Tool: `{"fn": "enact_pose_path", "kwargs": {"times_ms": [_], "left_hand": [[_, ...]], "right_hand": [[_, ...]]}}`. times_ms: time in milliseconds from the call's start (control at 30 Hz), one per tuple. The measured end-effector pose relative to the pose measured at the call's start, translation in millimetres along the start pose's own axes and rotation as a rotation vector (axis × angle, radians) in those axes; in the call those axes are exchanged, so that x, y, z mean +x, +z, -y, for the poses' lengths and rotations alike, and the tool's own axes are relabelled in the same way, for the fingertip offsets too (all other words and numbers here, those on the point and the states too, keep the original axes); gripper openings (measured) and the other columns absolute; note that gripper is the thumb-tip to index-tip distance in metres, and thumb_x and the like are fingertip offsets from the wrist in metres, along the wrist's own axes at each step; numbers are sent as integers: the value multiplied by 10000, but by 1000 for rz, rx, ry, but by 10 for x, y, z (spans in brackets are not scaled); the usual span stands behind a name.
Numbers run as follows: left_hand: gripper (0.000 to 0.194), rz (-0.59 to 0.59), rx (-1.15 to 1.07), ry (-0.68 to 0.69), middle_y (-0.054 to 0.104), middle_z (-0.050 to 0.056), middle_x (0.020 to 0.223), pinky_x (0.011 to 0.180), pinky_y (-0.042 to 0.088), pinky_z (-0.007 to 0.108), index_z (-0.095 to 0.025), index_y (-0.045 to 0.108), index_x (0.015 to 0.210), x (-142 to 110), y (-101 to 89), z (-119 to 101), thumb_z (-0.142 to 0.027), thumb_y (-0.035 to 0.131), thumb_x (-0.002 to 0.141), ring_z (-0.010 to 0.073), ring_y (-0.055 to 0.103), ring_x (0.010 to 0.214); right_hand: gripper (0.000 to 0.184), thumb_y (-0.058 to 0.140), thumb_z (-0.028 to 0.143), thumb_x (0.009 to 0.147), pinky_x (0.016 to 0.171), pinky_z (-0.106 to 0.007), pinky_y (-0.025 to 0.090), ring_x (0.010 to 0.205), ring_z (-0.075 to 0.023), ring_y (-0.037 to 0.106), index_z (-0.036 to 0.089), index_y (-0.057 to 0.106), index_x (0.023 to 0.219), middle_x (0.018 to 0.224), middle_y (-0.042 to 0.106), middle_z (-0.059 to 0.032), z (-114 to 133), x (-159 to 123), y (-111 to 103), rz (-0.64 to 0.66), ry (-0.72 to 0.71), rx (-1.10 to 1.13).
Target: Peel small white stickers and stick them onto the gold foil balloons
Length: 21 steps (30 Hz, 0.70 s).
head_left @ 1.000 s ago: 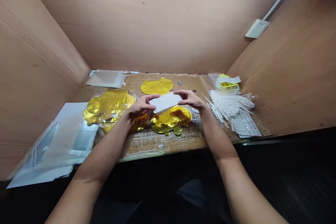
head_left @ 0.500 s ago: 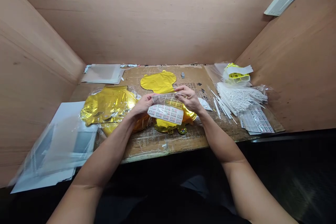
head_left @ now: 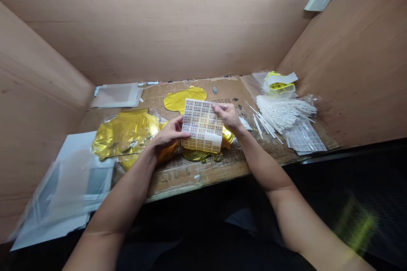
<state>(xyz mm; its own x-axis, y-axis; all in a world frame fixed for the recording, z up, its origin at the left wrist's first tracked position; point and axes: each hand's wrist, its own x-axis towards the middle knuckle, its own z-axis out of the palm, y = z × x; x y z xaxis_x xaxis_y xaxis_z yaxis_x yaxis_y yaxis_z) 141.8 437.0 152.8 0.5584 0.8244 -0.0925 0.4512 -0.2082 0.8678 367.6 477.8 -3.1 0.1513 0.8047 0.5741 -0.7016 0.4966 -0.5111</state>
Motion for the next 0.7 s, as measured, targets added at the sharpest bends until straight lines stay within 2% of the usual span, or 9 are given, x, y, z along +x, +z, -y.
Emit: {"fn": "enact_pose_path", "kwargs": {"times_ms": [67, 167, 233, 300, 367, 433, 500, 600, 700], "left_hand": [[861, -47, -13, -1, 706, 183, 1251, 930, 635, 374, -146, 649, 1400, 2, -58, -34, -275, 1070, 660, 356, 725, 1112], [904, -85, -1, -9, 732, 175, 1113, 870, 636, 359, -126, 623, 1422, -10, -142, -119, -303, 1066, 654, 321, 746, 978], [941, -100, 62, 1, 720, 185, 1138, 894, 631, 392, -125, 600, 1451, -19, -159, -160, -343, 1057, 657, 324, 736, 984], [873, -316, 221, 167, 677, 194, 1263, 961, 610, 426, -142, 602, 1439, -27, -126, -168, -413, 1010, 716, 343, 698, 1103], [723, -691, 475, 456, 598, 184, 1397, 1047, 564, 450, -166, 615, 1397, -37, -46, -143, -478, 922, 822, 355, 617, 1255], [644, -904, 679, 676, 533, 174, 1459, 1091, 525, 456, -180, 604, 1387, -48, 68, -97, -520, 848, 897, 355, 555, 1326], [731, -797, 701, 692, 495, 178, 1487, 1087, 525, 448, -191, 553, 1442, -46, 195, -44, -569, 852, 893, 364, 535, 1349], [897, -514, 450, 537, 503, 184, 1480, 1065, 550, 408, -198, 475, 1480, -1, 335, 17, -629, 909, 824, 366, 550, 1356], [818, -482, 261, 450, 617, 159, 1315, 997, 580, 383, -178, 513, 1350, 49, 322, 11, -582, 942, 782, 331, 648, 1200]], "right_hand": [[450, 901, 544, 783, 685, -254, 534, 690, -117, 601, 142, 700, 792, 758, 664, -18, 16, 3, -91, 40, 93, 115], [434, 987, 384, 686, 720, -241, 563, 778, -130, 671, 120, 758, 944, 904, 741, -53, 42, -3, -247, 287, 280, 136], [481, 988, 355, 686, 765, -259, 594, 845, -155, 709, 106, 768, 1034, 984, 766, -87, 37, -8, -274, 416, 365, 141], [493, 979, 373, 700, 781, -284, 620, 841, -165, 724, 116, 756, 1056, 1006, 777, -92, 2, -8, -206, 378, 359, 202], [517, 976, 382, 698, 801, -320, 644, 842, -175, 735, 153, 732, 1092, 1045, 787, -81, -51, -7, -68, 212, 267, 289], [561, 974, 380, 688, 854, -378, 660, 913, -206, 752, 192, 706, 1144, 1121, 789, -75, -103, -17, 96, 63, 171, 372], [602, 971, 370, 673, 908, -430, 660, 995, -239, 756, 221, 689, 1183, 1176, 784, -72, -142, -48, 251, 13, 130, 427], [663, 972, 380, 658, 975, -484, 641, 1038, -267, 751, 241, 674, 1234, 1170, 782, -72, -157, -117, 392, 85, 150, 430], [777, 996, 462, 632, 1045, -483, 604, 1097, -274, 724, 240, 646, 1290, 1214, 754, -100, -93, -129, 313, 185, 186, 329]]}}
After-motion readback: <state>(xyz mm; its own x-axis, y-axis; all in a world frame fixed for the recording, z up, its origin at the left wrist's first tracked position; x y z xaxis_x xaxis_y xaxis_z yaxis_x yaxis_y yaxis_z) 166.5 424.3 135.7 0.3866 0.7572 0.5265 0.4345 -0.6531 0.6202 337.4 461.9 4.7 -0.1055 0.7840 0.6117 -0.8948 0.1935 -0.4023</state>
